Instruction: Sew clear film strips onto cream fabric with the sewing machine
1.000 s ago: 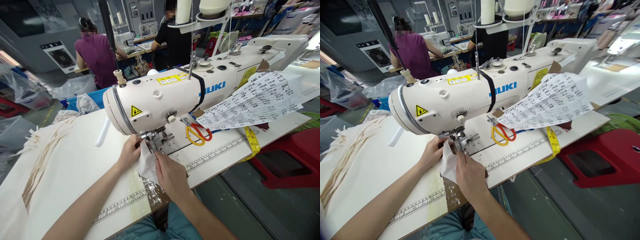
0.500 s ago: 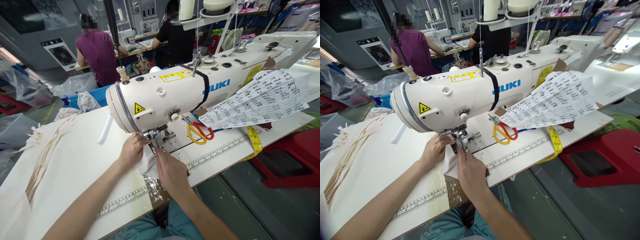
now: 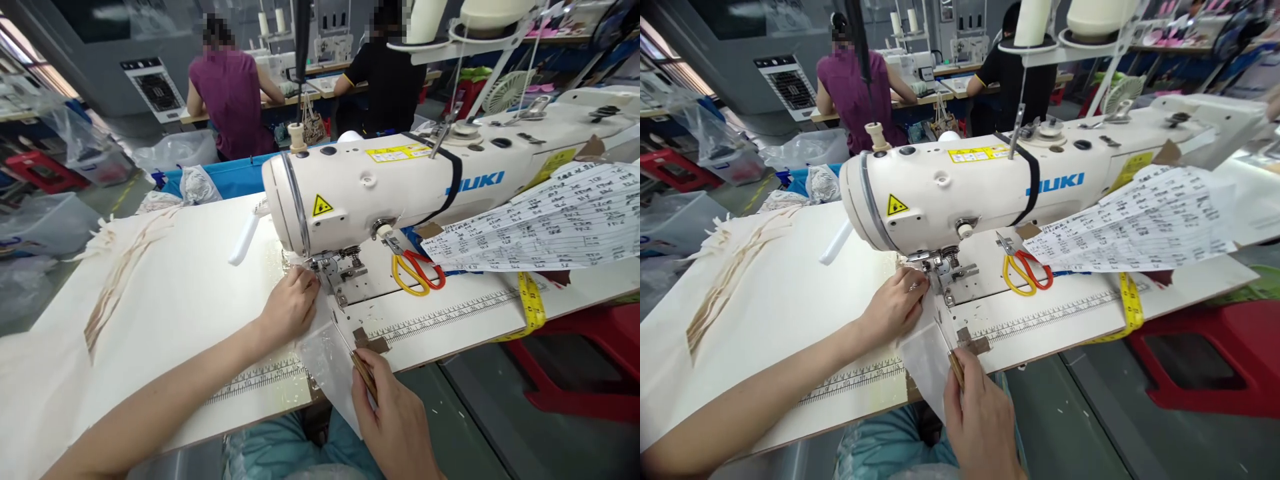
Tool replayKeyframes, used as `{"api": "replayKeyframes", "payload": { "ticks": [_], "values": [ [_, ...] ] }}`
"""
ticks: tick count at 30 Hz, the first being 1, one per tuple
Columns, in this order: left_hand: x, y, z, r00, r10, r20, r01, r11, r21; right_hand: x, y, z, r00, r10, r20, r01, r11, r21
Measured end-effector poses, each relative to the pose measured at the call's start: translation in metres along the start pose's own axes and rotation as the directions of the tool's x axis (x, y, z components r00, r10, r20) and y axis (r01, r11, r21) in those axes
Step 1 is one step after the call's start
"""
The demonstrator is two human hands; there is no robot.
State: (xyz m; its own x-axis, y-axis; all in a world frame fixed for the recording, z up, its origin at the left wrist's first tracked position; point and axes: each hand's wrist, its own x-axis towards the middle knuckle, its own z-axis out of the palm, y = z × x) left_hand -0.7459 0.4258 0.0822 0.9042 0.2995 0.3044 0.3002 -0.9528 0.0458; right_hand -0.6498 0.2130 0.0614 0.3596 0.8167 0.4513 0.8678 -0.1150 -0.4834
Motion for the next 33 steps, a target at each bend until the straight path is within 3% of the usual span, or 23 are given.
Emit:
{"api": "replayKeyframes", "payload": {
  "ticks": [4,11,16,33],
  "values": [
    [-0.009,0.007,0.006,0.999,-0.043,-0.022,0.042,0.998,-0.038,0.007,0.004,0.001,0.999,-0.042,0.012,0.042,0.999,-0.024],
    [-0.017,-0.007,0.003,0.999,-0.006,0.047,0.013,0.990,-0.139,0.015,0.004,-0.004,0.984,-0.167,0.054,0.171,0.982,-0.074],
    [-0.016,-0.003,0.008,1.000,0.009,0.022,-0.008,0.999,-0.043,0.017,0.003,-0.006,0.978,-0.153,0.142,0.169,0.980,-0.109],
    [-0.020,0.016,0.006,0.998,-0.028,0.049,0.025,0.998,0.058,0.033,0.003,-0.003,0.972,-0.164,0.167,0.196,0.961,-0.196]
  ]
}}
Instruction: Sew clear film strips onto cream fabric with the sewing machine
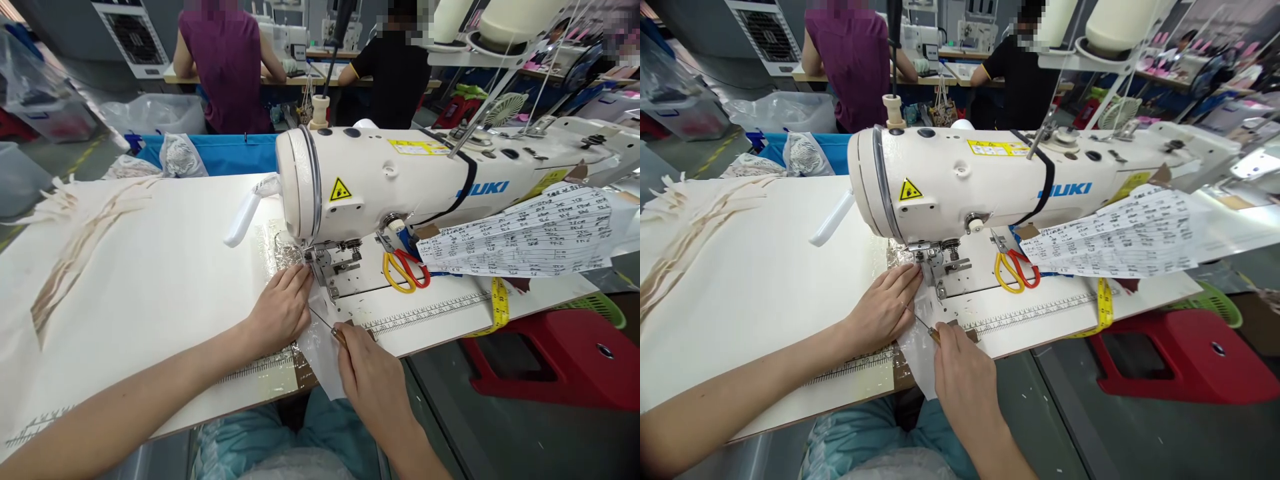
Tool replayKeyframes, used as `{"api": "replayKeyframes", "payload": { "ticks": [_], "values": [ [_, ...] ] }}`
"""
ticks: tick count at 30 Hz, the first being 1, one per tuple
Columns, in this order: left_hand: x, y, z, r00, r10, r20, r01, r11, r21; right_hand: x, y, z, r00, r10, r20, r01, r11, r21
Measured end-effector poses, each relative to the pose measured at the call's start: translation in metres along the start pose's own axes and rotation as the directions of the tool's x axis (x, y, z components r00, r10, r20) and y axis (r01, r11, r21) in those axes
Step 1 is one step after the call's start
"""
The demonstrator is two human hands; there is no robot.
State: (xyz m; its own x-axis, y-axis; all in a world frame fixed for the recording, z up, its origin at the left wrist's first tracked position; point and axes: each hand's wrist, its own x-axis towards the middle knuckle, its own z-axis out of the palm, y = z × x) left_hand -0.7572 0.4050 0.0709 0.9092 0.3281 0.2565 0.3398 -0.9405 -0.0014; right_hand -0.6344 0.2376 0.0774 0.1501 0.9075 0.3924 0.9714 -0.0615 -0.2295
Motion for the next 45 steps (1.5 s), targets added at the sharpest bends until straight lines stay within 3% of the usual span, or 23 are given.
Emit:
{"api": "replayKeyframes", "payload": {
  "ticks": [14,26,32,40,45],
  "values": [
    [-0.008,0.012,-0.004,0.998,0.061,-0.025,-0.061,0.998,-0.018,0.006,-0.006,0.002,0.998,0.035,0.053,-0.039,0.996,0.076],
    [-0.002,-0.004,-0.003,0.997,0.079,-0.021,-0.079,0.997,0.000,0.021,-0.007,0.012,0.999,0.034,0.031,-0.036,0.997,0.061],
    [0.005,-0.009,-0.006,0.999,-0.034,-0.022,0.033,0.999,-0.042,0.029,-0.006,0.018,0.999,0.043,0.018,-0.043,0.998,0.043],
    [0.008,-0.025,-0.005,0.999,-0.004,-0.034,0.007,0.995,0.101,0.029,-0.010,0.020,0.995,0.090,-0.039,-0.080,0.975,0.209],
    [0.004,-0.013,-0.007,0.998,0.010,-0.057,-0.009,1.000,0.014,0.024,-0.013,0.018,0.994,0.093,-0.053,-0.080,0.976,0.201]
  ]
}}
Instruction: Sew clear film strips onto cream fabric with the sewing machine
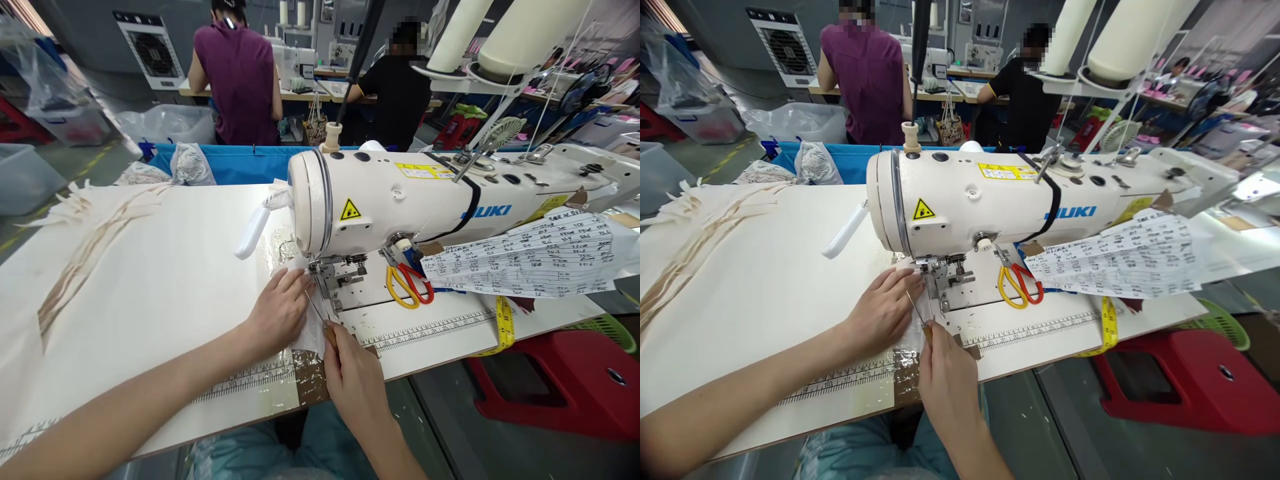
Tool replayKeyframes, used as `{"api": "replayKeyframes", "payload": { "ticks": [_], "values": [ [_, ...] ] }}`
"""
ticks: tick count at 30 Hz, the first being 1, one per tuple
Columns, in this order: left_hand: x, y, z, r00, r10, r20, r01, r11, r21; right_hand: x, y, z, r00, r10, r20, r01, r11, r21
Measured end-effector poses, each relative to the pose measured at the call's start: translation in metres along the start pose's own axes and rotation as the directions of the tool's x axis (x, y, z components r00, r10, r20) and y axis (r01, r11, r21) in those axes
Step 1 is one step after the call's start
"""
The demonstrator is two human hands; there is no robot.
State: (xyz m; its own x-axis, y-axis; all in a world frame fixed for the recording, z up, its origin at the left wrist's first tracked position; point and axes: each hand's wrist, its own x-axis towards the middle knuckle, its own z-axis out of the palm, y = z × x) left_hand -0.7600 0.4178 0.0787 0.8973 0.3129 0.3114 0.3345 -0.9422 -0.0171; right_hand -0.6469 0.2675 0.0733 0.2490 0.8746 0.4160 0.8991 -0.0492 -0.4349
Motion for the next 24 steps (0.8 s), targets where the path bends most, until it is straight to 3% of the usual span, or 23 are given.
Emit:
{"api": "replayKeyframes", "payload": {
  "ticks": [4,9,16,24],
  "values": [
    [-0.003,0.013,0.002,0.999,0.028,-0.023,-0.029,0.999,-0.039,-0.003,0.001,-0.004,1.000,-0.009,0.003,0.009,1.000,0.002],
    [-0.004,0.010,0.003,0.999,0.045,0.021,-0.045,0.999,0.006,-0.009,0.011,-0.013,1.000,0.000,-0.012,0.000,1.000,0.013],
    [-0.005,0.016,0.001,0.999,0.027,0.020,-0.027,1.000,-0.004,-0.017,0.025,-0.024,0.992,0.128,0.019,-0.129,0.985,0.115],
    [-0.006,0.019,-0.005,0.989,0.038,0.143,-0.039,0.999,0.004,-0.018,0.027,-0.024,0.987,0.157,0.026,-0.159,0.970,0.186]
  ]
}}
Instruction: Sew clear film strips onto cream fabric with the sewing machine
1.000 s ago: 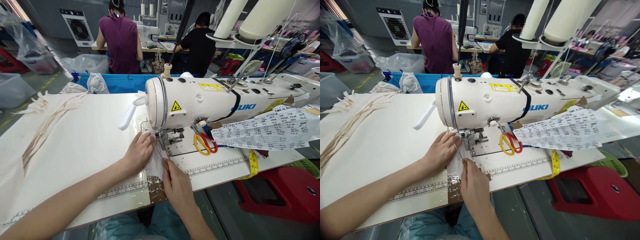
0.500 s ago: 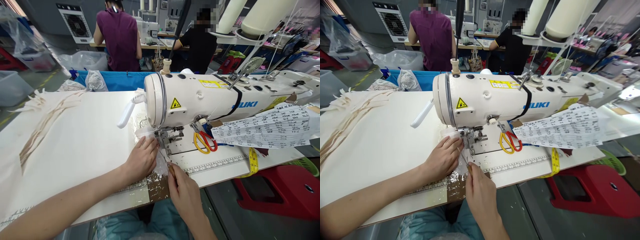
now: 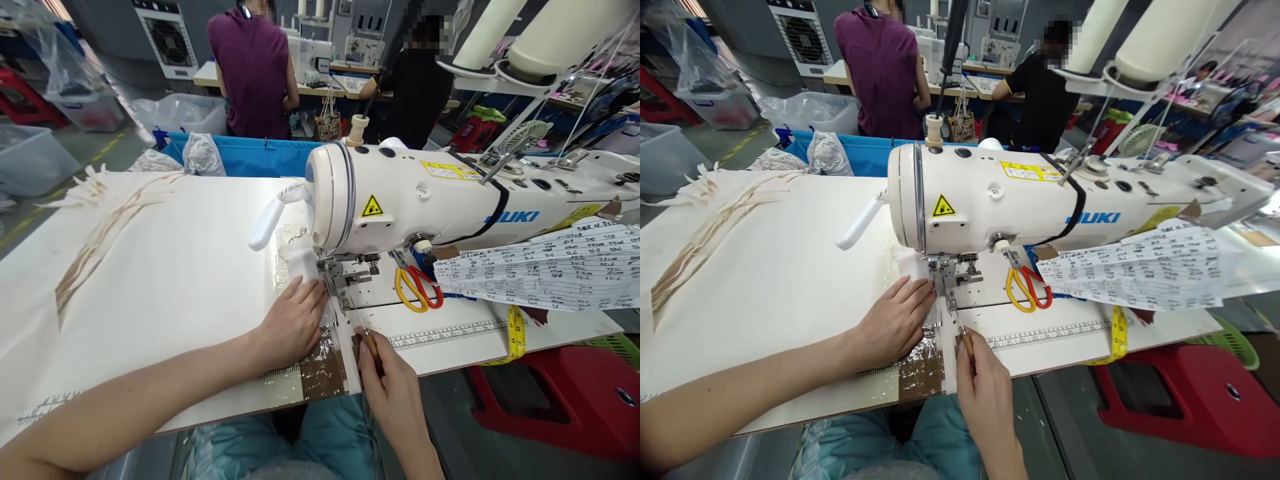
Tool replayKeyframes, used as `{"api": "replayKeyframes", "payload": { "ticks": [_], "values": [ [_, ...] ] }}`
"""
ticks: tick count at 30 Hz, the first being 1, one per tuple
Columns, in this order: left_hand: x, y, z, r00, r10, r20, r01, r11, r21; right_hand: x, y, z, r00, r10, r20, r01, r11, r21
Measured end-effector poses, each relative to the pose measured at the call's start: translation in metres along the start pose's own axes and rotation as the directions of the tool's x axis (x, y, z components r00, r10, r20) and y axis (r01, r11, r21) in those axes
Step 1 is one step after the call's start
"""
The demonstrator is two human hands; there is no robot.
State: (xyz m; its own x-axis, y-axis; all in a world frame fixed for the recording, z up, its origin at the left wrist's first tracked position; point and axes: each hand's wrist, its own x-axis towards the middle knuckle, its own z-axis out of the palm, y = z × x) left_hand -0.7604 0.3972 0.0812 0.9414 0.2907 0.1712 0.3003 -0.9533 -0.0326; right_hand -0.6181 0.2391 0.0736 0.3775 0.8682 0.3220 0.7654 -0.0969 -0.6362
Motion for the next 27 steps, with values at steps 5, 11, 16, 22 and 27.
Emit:
{"api": "replayKeyframes", "payload": {
  "ticks": [5,11,16,22,27],
  "values": [
    [-0.001,0.003,0.000,1.000,-0.003,0.029,0.003,1.000,-0.020,-0.003,0.003,0.001,0.999,0.034,0.005,-0.035,0.998,0.048],
    [-0.002,0.004,0.002,1.000,0.001,0.013,-0.001,1.000,-0.016,-0.007,0.010,0.004,0.997,0.076,-0.015,-0.075,0.996,0.055],
    [-0.001,0.004,0.002,1.000,0.007,-0.007,-0.007,1.000,-0.011,-0.012,0.011,0.007,0.986,0.161,-0.043,-0.156,0.983,0.099],
    [0.001,-0.001,0.006,1.000,-0.008,-0.030,0.008,1.000,0.000,-0.010,0.001,0.005,0.976,0.206,-0.069,-0.192,0.967,0.166],
    [0.004,-0.008,0.010,0.998,-0.028,-0.051,0.027,1.000,-0.004,-0.001,-0.003,0.011,0.996,-0.054,-0.075,0.067,0.980,0.187]
  ]
}}
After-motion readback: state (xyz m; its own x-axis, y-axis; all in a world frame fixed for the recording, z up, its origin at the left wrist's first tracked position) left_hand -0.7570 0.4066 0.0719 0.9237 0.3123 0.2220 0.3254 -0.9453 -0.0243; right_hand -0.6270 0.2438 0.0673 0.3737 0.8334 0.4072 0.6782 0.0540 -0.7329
